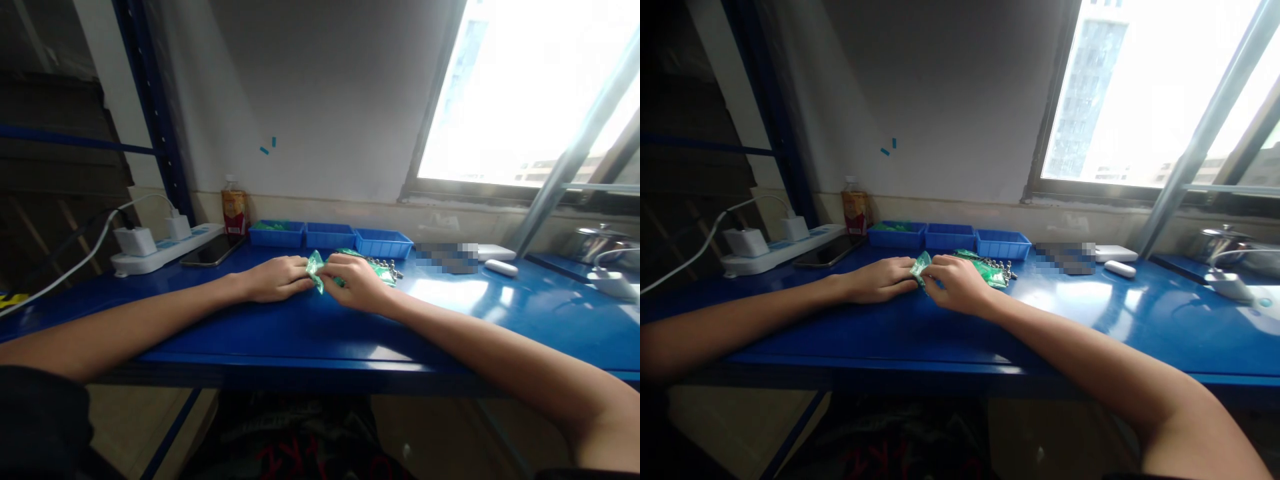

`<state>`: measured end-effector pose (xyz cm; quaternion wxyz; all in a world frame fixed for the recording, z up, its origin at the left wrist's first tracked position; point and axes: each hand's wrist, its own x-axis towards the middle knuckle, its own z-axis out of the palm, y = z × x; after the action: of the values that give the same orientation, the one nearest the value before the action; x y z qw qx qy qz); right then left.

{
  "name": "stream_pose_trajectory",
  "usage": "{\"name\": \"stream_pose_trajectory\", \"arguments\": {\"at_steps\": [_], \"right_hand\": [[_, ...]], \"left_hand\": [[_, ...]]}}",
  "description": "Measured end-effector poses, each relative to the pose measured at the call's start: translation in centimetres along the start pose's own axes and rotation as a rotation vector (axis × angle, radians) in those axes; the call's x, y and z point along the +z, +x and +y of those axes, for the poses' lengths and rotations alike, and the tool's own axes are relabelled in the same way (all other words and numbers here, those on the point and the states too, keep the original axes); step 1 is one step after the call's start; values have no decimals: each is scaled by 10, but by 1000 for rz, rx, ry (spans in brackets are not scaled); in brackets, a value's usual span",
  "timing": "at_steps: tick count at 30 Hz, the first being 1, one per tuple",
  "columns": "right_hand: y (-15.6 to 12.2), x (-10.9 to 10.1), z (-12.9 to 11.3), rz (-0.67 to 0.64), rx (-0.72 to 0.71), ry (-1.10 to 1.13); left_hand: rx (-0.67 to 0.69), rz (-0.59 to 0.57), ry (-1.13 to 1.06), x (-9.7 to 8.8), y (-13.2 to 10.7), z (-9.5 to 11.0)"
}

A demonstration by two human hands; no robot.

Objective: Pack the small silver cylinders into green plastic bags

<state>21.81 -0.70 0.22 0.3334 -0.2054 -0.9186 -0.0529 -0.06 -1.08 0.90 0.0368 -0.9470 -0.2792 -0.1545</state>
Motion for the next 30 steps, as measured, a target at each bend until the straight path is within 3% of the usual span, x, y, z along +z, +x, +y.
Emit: {"name": "stream_pose_trajectory", "arguments": {"at_steps": [3,6,12,15,18,22,30], "right_hand": [[-2,-1,-5,-126,-90,-11],[-4,-2,-7,-237,-94,-6],[-4,0,-8,-287,-42,19],[-1,2,-8,-226,63,151],[4,2,-5,-134,319,383],[8,1,1,-24,581,646],[7,1,-2,1,625,626]], "left_hand": [[-56,-20,-31,-3,-1,-8],[-80,11,-46,-2,-2,-11],[-172,153,54,6,1,-6],[-186,299,77,4,0,-2],[-115,379,30,1,-1,2],[6,318,-30,1,-2,5],[51,183,28,4,-2,2]]}}
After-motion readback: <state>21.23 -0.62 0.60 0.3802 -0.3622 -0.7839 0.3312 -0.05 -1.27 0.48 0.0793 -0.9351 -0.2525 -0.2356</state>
